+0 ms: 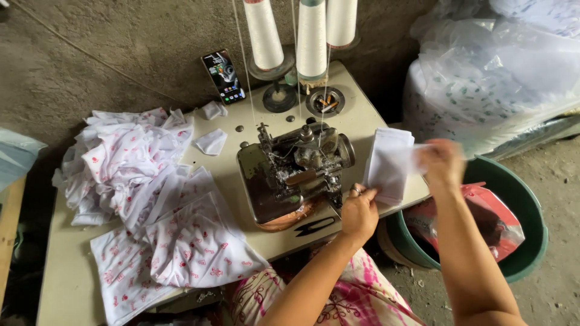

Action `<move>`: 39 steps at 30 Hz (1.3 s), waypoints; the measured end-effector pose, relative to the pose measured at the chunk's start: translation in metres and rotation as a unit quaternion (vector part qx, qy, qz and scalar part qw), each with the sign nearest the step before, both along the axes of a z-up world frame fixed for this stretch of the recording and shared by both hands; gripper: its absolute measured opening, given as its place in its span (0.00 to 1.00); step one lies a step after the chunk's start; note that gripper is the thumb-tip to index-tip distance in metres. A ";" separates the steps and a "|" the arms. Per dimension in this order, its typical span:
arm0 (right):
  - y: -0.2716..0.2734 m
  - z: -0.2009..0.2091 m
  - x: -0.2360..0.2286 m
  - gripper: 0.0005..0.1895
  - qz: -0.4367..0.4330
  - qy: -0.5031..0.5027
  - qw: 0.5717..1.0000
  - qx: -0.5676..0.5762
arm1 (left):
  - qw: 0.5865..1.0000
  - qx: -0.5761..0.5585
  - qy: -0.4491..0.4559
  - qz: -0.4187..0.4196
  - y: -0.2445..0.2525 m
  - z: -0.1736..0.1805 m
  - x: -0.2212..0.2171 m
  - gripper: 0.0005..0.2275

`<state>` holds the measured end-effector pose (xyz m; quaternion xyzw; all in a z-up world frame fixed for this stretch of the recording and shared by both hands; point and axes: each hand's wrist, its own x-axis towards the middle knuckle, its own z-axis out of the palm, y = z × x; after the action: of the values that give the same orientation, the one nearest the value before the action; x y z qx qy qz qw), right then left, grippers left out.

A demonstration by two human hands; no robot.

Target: The person repeatedly folds white fabric pieces with red patterns, places them under the sewing machine needle, and sews them. After each stitch, the person cuts the thread with scissors and sets the finished piece aside. The process is repeated for multiple pieces throughout the clip.

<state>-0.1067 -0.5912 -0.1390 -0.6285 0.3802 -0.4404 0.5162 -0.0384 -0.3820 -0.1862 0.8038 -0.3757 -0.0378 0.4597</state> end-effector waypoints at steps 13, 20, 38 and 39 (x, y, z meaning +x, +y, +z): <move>0.151 0.176 -0.035 0.18 0.383 0.453 0.803 -0.055 | 0.962 -0.138 0.150 -0.183 0.127 0.183 -0.008 0.37; 0.215 0.155 0.019 0.13 0.615 0.163 0.717 -0.284 | 0.868 0.056 0.468 -0.158 0.192 0.152 -0.007 0.15; 0.314 0.060 0.060 0.03 0.624 0.030 0.748 0.226 | 0.853 -0.204 0.442 0.191 0.355 0.138 0.095 0.09; 0.318 0.063 0.059 0.02 0.600 0.022 0.749 0.279 | 0.850 -0.188 0.464 0.162 0.357 0.148 0.096 0.08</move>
<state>-0.0480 -0.2736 -0.0760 -0.5650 0.0415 0.0996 0.8180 0.0580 -0.0248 -0.0381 0.6404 0.0169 -0.2607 0.7222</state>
